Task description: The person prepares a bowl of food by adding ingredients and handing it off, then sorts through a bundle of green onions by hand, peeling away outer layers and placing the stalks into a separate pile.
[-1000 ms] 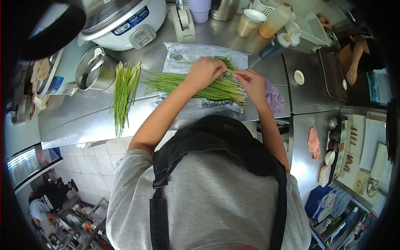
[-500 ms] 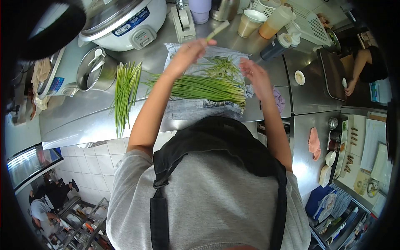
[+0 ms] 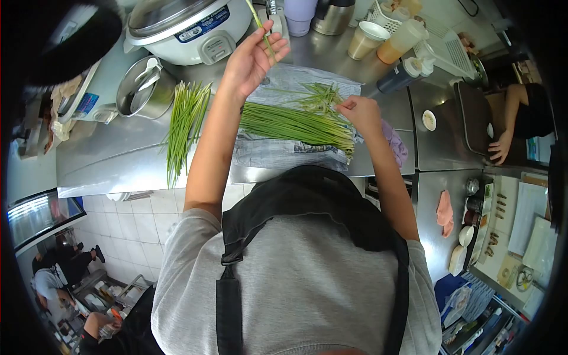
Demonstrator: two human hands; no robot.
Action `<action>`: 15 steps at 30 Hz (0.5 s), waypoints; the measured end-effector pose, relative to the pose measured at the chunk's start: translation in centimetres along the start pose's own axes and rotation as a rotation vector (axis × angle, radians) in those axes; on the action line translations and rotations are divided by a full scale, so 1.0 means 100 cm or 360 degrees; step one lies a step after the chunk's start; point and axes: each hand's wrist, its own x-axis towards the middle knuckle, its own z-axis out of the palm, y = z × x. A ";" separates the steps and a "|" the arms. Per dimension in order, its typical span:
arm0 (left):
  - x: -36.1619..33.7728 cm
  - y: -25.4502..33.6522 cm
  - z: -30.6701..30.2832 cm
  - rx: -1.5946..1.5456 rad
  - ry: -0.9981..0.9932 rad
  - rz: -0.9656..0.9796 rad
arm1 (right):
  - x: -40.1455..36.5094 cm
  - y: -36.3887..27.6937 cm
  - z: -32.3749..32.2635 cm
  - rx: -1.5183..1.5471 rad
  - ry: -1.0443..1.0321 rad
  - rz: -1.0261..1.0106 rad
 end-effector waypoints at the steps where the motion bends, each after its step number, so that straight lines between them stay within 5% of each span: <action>1: -0.002 -0.002 0.003 0.0013 0.0049 0.0002 | -0.002 -0.006 -0.004 -0.0077 -0.0044 0.0078; 4: -0.007 -0.004 0.012 0.0155 0.0125 0.0001 | 0.001 0.012 0.017 0.0389 0.0040 -0.0341; 10: -0.006 -0.010 0.013 0.0283 0.0148 0.0035 | -0.001 -0.020 0.031 0.1416 -0.0603 -0.0256; 15: -0.004 -0.012 0.005 0.0270 0.0197 0.0079 | -0.011 -0.057 0.025 0.1466 -0.0877 -0.0306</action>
